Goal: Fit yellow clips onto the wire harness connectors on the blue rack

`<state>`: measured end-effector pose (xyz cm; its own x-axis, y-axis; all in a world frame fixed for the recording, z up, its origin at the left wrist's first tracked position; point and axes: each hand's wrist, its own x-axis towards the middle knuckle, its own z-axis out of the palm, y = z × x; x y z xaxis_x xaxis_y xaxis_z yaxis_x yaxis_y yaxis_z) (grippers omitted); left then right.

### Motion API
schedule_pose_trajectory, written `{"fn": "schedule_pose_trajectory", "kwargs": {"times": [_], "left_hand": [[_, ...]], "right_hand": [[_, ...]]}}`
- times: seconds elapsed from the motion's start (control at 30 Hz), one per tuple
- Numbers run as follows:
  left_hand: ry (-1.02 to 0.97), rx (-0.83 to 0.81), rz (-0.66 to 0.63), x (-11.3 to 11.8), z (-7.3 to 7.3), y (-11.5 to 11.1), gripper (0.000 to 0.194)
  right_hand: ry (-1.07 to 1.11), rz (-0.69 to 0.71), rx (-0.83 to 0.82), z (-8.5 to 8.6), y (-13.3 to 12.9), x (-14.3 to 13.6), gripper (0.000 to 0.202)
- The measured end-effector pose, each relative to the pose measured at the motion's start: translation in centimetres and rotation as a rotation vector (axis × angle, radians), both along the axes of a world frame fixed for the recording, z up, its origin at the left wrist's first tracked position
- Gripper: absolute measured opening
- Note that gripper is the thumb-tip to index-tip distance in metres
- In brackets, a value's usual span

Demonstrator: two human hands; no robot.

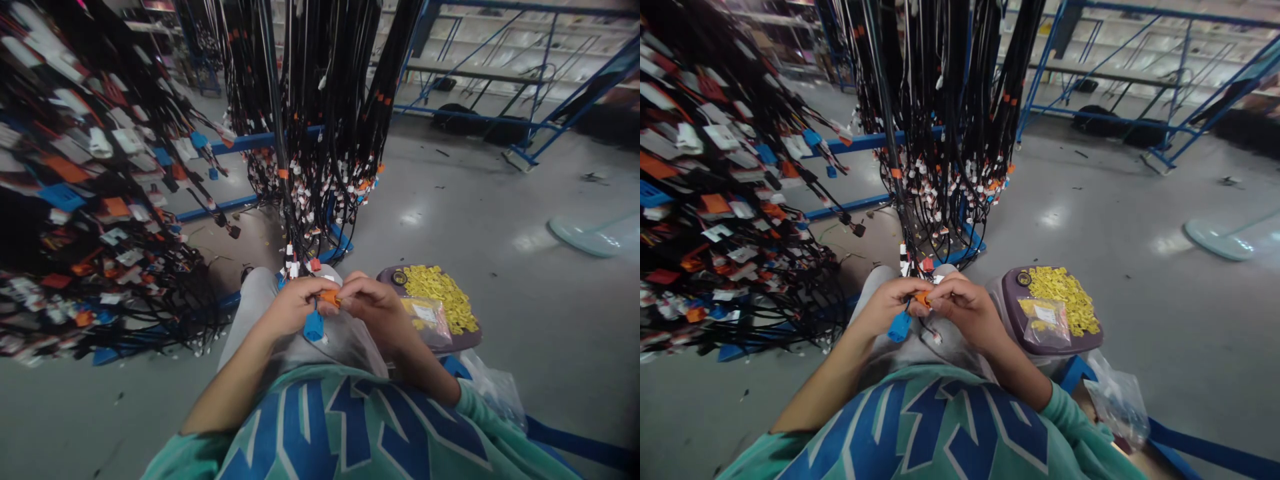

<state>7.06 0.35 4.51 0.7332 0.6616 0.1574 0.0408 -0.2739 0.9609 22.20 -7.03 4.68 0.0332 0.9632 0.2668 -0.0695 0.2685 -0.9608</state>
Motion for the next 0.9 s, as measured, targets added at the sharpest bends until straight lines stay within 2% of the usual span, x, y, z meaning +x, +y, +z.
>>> {"fn": "schedule_pose_trajectory", "kwargs": {"times": [0.23, 0.33, 0.43, 0.57, 0.77, 0.9], "left_hand": [[0.007, -0.061, 0.054, 0.1, 0.0, -0.1, 0.021], [0.009, -0.072, 0.05, 0.1, -0.1, 0.0, 0.02], [0.023, -0.045, 0.055, 0.2, 0.0, 0.0, 0.021], [0.056, -0.036, 0.046, 0.1, 0.1, 0.0, 0.024], [0.068, -0.081, 0.042, 0.2, 0.2, 0.1, 0.025], [0.066, -0.07, 0.067, 0.1, 0.2, 0.2, 0.025]], "right_hand": [[0.117, -0.145, -0.08, 0.1, -0.6, 0.1, 0.005], [0.012, -0.173, -0.076, 0.2, -0.8, 0.2, 0.01], [-0.066, -0.134, -0.043, 0.5, -0.9, 0.4, 0.013], [-0.001, -0.08, -0.11, 0.8, -1.1, 0.5, 0.009], [-0.005, -0.09, -0.161, 1.1, -1.0, 0.6, 0.012], [0.052, 0.023, -0.215, 1.1, -0.7, 0.9, 0.017]]}}
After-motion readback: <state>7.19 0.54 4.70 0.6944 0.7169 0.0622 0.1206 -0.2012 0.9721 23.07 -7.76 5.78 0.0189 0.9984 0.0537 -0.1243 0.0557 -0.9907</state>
